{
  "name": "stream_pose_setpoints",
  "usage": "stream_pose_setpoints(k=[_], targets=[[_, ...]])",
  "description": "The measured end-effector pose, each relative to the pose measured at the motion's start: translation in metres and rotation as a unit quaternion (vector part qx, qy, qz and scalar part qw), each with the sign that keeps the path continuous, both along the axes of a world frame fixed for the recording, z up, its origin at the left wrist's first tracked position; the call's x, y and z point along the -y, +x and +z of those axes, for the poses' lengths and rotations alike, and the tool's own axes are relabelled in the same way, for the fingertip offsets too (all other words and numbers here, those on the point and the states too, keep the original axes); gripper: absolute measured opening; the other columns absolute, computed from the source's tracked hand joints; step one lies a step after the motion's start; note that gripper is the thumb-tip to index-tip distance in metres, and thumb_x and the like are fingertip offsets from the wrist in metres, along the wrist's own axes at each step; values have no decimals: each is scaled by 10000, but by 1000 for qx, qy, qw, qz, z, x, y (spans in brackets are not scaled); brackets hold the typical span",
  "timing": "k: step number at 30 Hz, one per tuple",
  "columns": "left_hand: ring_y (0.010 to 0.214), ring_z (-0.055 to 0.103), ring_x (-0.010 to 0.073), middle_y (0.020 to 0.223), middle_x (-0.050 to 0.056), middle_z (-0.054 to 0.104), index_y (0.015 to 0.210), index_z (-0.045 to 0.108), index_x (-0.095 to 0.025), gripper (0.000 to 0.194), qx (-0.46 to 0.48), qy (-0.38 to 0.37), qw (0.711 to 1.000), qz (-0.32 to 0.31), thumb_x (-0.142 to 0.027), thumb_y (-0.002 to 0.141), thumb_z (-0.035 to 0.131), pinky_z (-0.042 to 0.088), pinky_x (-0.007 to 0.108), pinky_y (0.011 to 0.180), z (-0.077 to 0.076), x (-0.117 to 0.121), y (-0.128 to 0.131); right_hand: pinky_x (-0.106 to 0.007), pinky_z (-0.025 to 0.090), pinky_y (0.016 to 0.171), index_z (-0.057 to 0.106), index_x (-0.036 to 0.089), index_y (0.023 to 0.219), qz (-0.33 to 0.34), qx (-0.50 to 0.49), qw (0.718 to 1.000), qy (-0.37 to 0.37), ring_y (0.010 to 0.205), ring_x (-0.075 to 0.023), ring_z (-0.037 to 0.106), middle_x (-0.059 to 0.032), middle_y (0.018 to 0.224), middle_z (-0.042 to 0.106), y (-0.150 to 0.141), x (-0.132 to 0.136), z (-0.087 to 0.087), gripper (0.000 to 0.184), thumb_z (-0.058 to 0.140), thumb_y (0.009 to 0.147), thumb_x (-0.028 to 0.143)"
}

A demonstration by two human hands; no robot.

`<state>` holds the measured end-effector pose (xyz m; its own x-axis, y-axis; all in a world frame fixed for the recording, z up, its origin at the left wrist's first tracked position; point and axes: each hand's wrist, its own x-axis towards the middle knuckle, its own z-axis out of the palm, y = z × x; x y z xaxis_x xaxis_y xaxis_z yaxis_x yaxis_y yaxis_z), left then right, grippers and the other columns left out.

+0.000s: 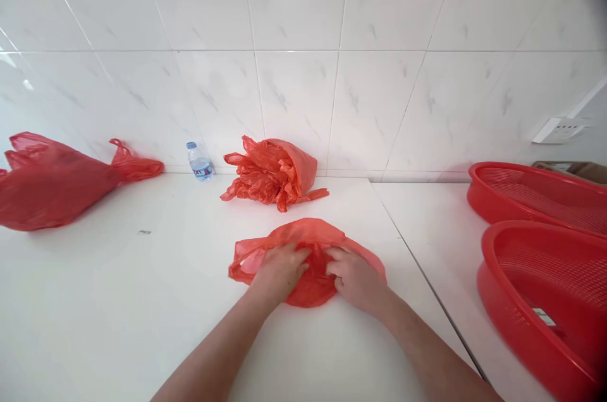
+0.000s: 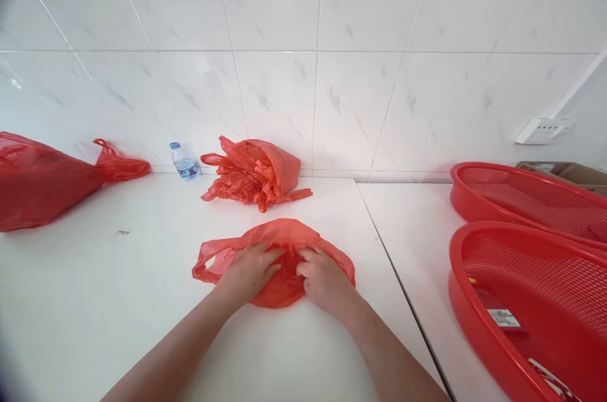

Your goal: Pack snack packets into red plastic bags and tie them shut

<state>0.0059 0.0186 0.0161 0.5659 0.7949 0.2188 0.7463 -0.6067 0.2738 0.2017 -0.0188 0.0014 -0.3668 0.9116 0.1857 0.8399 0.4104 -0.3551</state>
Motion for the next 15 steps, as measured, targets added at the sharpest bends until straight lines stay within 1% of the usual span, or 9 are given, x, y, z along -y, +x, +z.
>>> stream_pose_setpoints(k=[2,3,5,6,7,9,12,14,15], targets=[[805,620,221,904,55,662,1052,619,-256,249,8,-114,990,79,-260,842,486,444,289,623,0,-7,-15,-252,367,609,546,185,586,-13,-12,1000,-26,763,-132,532,-11,863,610,12,0,6,274,364,615,-18],[799,626,222,914,54,670,1110,600,-262,296,18,-163,981,102,-295,840,483,438,278,599,0,-9,-22,-250,342,563,518,182,565,-29,-14,999,-36,674,-117,510,1,784,591,19,0,9,249,363,615,-7],[750,634,216,885,44,681,1145,592,-259,338,29,-230,964,128,-323,836,472,427,264,555,-1,-10,-29,-251,304,507,477,181,536,-70,-16,996,-45,568,-102,460,19,670,543,30,-1,13,214,374,645,28],[724,634,216,862,37,682,1146,596,-260,347,39,-238,962,125,-324,825,481,423,261,536,-3,-10,-31,-251,302,495,473,185,532,-86,-20,995,-44,549,-102,453,23,640,531,34,-1,15,215,383,679,55],[692,632,215,837,29,681,1140,604,-266,354,55,-235,964,111,-319,804,506,413,256,506,-6,-8,-31,-249,318,496,485,189,542,-98,-29,994,-38,551,-106,465,23,629,534,36,-1,16,228,391,724,90],[630,622,206,833,20,681,1142,612,-297,404,111,-213,969,57,-289,739,574,378,242,442,-12,-5,-28,-256,392,547,558,205,633,-116,-57,992,1,613,-125,531,14,679,588,33,0,17,246,398,818,177],[583,606,195,871,27,675,1135,629,-335,527,174,-196,965,-21,-242,618,664,336,231,392,-19,3,-22,-319,488,708,632,230,913,-116,-99,983,99,816,-172,611,-28,891,665,16,3,14,232,402,888,249],[634,621,207,986,44,663,1143,628,-352,596,169,-207,963,-46,-224,563,683,342,231,400,-18,8,-18,-362,491,832,608,226,1071,-90,-101,979,152,984,-199,593,-62,1054,648,5,3,10,261,409,903,253],[704,635,231,1080,54,642,1171,611,-361,648,156,-214,963,-55,-217,543,685,358,236,417,-17,11,-17,-377,476,886,581,221,1137,-77,-94,979,163,1059,-209,565,-72,1128,624,2,3,8,285,420,906,267]])
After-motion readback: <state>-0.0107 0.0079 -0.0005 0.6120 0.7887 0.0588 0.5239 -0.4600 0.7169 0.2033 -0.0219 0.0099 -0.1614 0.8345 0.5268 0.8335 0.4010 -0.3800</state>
